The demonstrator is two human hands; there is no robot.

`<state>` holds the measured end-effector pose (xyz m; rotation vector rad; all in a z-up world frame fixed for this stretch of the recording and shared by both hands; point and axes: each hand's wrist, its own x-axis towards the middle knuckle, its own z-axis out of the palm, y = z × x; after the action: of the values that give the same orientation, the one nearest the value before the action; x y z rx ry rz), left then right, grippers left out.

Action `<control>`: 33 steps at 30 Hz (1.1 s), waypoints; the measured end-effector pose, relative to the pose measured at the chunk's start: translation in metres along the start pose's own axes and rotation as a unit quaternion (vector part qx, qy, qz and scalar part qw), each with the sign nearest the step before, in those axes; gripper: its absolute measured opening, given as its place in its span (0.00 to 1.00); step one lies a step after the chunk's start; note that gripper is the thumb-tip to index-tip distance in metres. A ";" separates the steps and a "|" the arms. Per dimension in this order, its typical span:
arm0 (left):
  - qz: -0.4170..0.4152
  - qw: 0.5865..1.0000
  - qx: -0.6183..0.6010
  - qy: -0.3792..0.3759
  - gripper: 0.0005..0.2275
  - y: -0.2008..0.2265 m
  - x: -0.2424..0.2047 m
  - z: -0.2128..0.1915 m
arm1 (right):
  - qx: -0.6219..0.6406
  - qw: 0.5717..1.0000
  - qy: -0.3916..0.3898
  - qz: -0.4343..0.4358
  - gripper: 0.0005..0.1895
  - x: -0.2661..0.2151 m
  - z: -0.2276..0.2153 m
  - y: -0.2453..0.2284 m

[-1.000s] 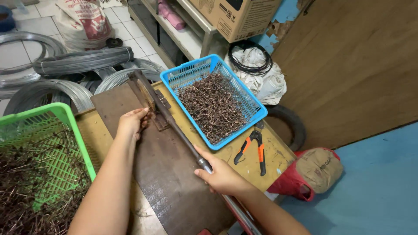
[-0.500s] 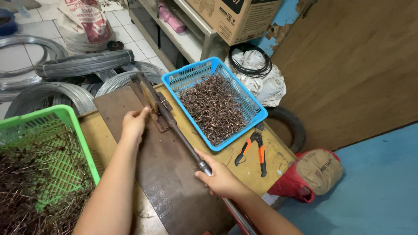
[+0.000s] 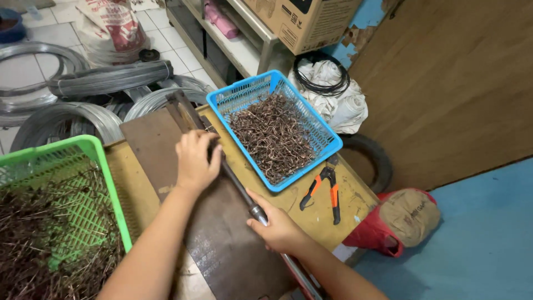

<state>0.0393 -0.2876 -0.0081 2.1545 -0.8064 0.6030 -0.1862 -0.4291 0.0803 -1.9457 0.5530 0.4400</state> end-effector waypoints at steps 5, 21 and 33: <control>-0.014 0.999 -0.011 0.027 0.09 -0.030 0.011 -0.010 | 0.000 1.000 -0.008 0.017 0.41 -0.008 0.001 -0.004; -0.041 0.998 -0.047 0.030 0.11 -0.040 0.039 -0.005 | 0.006 1.000 -0.013 0.011 0.41 -0.004 -0.001 -0.009; 0.183 0.954 -0.015 -0.236 0.36 0.038 0.029 0.037 | -0.077 0.996 -0.017 -0.036 0.40 0.003 0.002 0.003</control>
<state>0.0381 -0.3468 0.0055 2.1635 -1.4863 0.2434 -0.1849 -0.4290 0.0759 -2.0948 0.4356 0.4810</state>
